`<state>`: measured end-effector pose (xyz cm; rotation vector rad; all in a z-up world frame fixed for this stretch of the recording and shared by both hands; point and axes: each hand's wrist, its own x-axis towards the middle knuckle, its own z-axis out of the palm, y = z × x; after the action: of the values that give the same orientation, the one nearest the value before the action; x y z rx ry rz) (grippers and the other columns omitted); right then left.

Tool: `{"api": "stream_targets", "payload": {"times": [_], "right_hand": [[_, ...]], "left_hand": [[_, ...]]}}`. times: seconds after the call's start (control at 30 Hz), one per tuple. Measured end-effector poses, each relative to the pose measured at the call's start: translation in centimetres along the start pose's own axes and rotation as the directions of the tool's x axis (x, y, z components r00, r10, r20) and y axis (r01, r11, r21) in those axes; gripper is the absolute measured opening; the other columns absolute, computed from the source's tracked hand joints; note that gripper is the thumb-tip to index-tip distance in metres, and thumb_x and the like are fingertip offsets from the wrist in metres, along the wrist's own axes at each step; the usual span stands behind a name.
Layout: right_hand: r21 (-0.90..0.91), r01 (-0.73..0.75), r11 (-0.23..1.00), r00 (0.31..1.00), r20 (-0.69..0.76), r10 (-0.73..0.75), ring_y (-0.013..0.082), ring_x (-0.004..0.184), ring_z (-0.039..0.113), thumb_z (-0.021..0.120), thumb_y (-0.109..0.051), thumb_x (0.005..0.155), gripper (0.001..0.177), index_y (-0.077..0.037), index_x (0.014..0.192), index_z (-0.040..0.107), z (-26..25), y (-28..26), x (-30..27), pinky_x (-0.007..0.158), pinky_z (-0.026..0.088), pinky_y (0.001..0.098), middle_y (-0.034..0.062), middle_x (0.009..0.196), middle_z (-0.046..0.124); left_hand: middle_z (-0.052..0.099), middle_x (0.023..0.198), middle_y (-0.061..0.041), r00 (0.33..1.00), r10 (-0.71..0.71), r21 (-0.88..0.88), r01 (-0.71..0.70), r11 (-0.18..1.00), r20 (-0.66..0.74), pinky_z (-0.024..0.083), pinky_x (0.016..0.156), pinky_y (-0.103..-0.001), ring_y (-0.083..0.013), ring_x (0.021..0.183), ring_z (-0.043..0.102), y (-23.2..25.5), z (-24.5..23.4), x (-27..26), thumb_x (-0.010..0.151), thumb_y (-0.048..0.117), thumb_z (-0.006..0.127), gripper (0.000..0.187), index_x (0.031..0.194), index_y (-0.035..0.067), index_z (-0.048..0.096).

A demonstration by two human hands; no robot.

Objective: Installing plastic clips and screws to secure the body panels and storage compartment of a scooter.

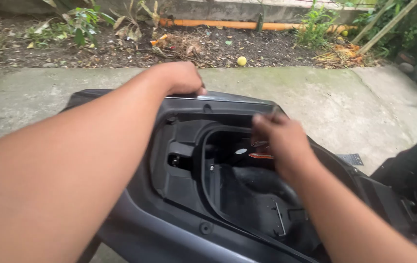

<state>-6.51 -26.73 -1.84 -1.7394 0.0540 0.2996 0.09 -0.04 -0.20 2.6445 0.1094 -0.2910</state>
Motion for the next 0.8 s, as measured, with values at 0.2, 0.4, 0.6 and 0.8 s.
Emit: {"api": "stream_targets", "payload": {"times": [0.2, 0.4, 0.6, 0.8], "right_hand": [[-0.058, -0.148, 0.987, 0.989, -0.022, 0.147, 0.0173, 0.079, 0.067, 0.070, -0.025, 0.091, 0.030, -0.001, 0.108, 0.075, -4.5, 3.7, -4.2, 0.064, 0.052, 0.0331, 0.0082, 0.087, 0.072], [-0.031, -0.215, 0.976, 0.971, -0.112, 0.210, 0.0165, 0.079, 0.067, 0.069, -0.022, 0.092, 0.028, 0.000, 0.108, 0.074, -9.0, 4.2, -4.8, 0.065, 0.054, 0.0322, 0.0088, 0.088, 0.072], [0.024, -0.209, 0.978, 0.970, -0.119, 0.210, 0.0184, 0.077, 0.066, 0.068, -0.021, 0.093, 0.028, 0.001, 0.110, 0.073, -12.6, 5.8, -4.4, 0.064, 0.053, 0.0325, 0.0095, 0.090, 0.072], [0.005, -0.266, 0.964, 0.954, -0.145, 0.264, 0.0194, 0.079, 0.067, 0.066, -0.022, 0.095, 0.029, 0.000, 0.113, 0.073, -16.2, 8.9, -3.8, 0.067, 0.055, 0.0344, 0.0100, 0.091, 0.071]], "left_hand": [[0.071, 0.131, -0.015, 0.998, 0.054, 0.030, -0.055, 0.998, 0.031, 0.049, 0.106, -0.048, -0.0357, 0.122, 0.066, 0.3, 0.0, 1.0, 0.083, 0.050, 0.073, 0.058, 0.127, 0.012, 0.074], [0.062, 0.141, -0.019, 0.992, 0.093, 0.148, -0.105, 0.983, 0.085, 0.045, 0.112, -0.052, -0.0381, 0.132, 0.058, 1.0, 0.3, 1.2, 0.071, 0.075, 0.069, 0.092, 0.137, 0.010, 0.066], [0.071, 0.132, -0.017, 0.987, 0.139, 0.174, -0.150, 0.973, 0.075, 0.049, 0.110, -0.045, -0.0349, 0.125, 0.065, 2.1, 0.3, 2.0, 0.068, 0.067, 0.074, 0.083, 0.134, 0.016, 0.072], [0.076, 0.127, -0.008, 0.980, 0.186, 0.110, -0.194, 0.975, 0.074, 0.049, 0.109, -0.038, -0.0288, 0.120, 0.070, 2.8, 1.1, 2.0, 0.068, 0.051, 0.074, 0.074, 0.136, 0.021, 0.070]]}}
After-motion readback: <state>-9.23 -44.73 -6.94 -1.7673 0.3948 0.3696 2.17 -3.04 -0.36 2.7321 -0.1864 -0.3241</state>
